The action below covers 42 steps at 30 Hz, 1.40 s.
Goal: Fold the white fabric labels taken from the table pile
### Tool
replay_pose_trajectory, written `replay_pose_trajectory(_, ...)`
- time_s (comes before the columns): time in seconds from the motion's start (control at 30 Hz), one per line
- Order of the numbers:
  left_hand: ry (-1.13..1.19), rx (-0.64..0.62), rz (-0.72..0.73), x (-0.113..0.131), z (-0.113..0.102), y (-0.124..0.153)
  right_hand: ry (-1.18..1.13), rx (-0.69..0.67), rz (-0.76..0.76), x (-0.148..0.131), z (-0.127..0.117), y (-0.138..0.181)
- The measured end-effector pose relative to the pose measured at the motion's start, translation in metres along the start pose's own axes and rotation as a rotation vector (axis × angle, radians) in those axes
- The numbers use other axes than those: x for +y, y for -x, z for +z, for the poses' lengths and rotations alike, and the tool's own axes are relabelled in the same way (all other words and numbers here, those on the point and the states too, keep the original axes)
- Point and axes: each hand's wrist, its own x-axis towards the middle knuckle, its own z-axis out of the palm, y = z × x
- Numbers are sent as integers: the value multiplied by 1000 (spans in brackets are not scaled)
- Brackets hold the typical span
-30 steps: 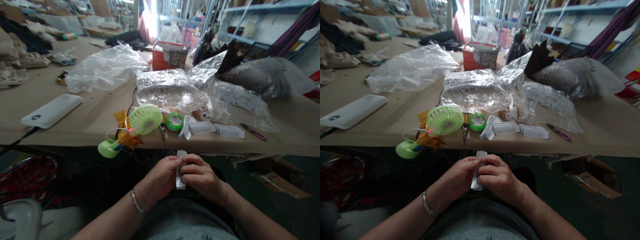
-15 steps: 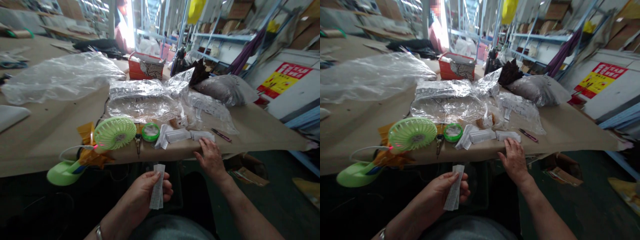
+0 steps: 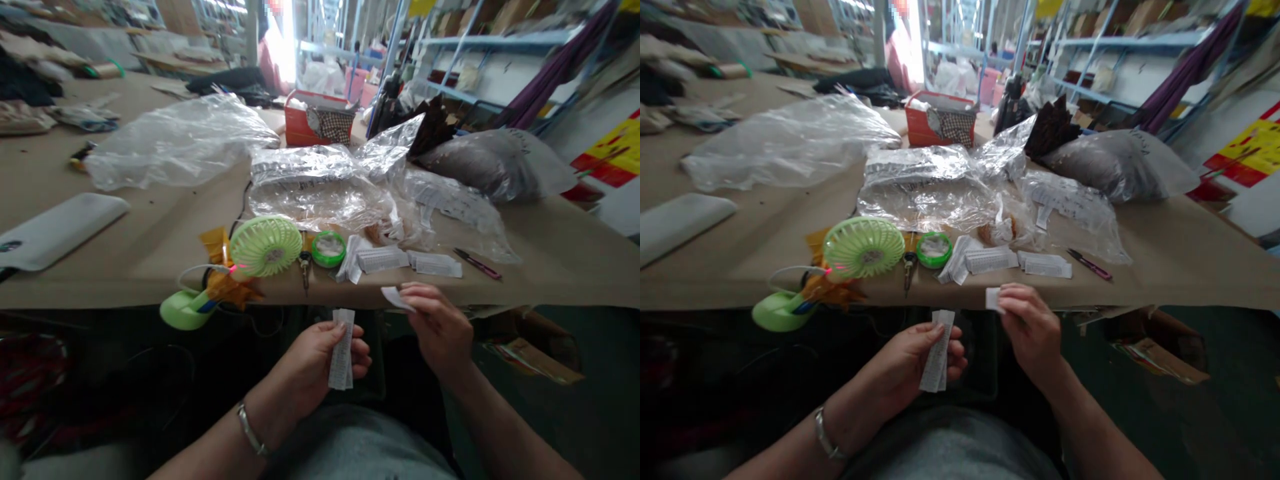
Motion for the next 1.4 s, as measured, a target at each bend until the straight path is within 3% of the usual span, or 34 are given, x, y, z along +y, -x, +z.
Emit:
replay_pose_trajectory(0.1,65,-30,63,1,0,-2,-114,-209,-244,-37,34,2)
replay_pose_trajectory(0.2,121,-32,101,2,-3,-2,-73,-284,-376,-50,56,6)
replay_pose_trajectory(0.4,209,6,136,2,-10,-2,-5,-350,-368,-46,61,10)
replay_pose_trajectory(0.8,193,-54,151,-1,-13,-2,80,-390,-315,-51,63,16)
replay_pose_trajectory(0.9,102,-23,151,1,-14,2,-63,-330,-190,-46,58,16)
replay_pose_trajectory(0.97,43,-44,109,2,-14,6,-188,-249,28,-40,54,14)
replay_pose_trajectory(1.03,-10,-98,59,4,-13,10,-382,-257,304,-31,51,9)
replay_pose_trajectory(1.1,-45,-157,30,4,-13,14,-661,-408,537,-21,50,3)
replay_pose_trajectory(1.17,-67,-219,7,2,-13,15,-946,-599,672,-13,52,-2)
replay_pose_trajectory(1.27,-96,-281,-23,-2,-13,16,-1198,-765,761,-7,58,-6)
replay_pose_trajectory(1.4,-133,-290,-58,-6,-12,17,-1309,-825,783,-4,67,-3)
